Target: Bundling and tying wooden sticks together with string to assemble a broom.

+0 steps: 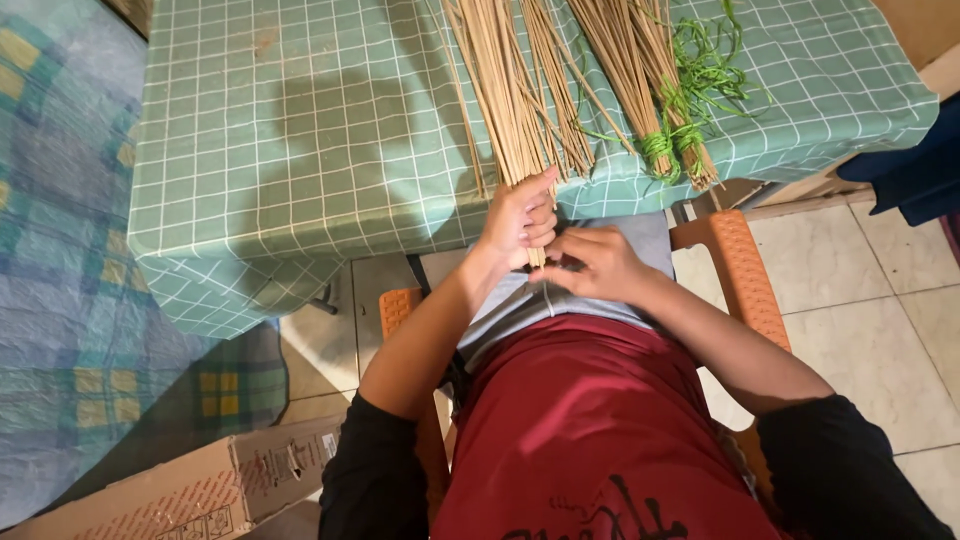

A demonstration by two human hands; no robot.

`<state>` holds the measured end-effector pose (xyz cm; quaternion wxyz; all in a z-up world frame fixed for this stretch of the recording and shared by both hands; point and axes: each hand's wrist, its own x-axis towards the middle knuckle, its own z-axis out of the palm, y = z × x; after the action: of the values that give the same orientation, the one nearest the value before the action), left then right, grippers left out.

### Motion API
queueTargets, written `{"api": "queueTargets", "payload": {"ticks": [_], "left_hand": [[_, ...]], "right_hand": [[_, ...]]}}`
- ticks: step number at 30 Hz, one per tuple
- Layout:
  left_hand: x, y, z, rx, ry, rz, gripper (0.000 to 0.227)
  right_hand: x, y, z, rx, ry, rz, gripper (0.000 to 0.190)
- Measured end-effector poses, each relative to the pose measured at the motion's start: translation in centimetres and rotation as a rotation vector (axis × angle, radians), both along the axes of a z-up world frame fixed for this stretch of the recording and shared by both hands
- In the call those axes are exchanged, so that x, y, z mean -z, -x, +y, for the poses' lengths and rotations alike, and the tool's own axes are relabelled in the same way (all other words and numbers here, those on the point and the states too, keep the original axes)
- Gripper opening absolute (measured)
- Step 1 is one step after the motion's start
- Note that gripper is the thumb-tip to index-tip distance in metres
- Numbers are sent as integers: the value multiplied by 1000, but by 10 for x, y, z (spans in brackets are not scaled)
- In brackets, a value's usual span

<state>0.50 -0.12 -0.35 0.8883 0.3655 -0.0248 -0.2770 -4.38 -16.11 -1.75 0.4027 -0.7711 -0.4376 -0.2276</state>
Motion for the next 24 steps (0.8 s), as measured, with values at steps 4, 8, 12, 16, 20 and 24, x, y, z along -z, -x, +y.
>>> {"api": "queueTargets", "payload": {"ticks": [4,8,12,16,20,24], "left_hand": [[-3,5,-2,-36,-35,-10,59],[-3,7,-4,-14,-24,-7,59],[11,13,-16,-47,-74,-13,60],[26,3,-24,-33,-22,-20,60],[15,4,-18,-4,40,-46,65],[6,3,-9,75,196,22,78]], "right_hand": [[-4,1,1,4,-12,46,21],[4,1,1,33,-35,30,23],[15,1,-14,45,70,-83,29],[6,4,-14,78,163,-120,28],[3,2,-13,58,193,-131,28],[-1,3,-9,13,186,-127,28]]}}
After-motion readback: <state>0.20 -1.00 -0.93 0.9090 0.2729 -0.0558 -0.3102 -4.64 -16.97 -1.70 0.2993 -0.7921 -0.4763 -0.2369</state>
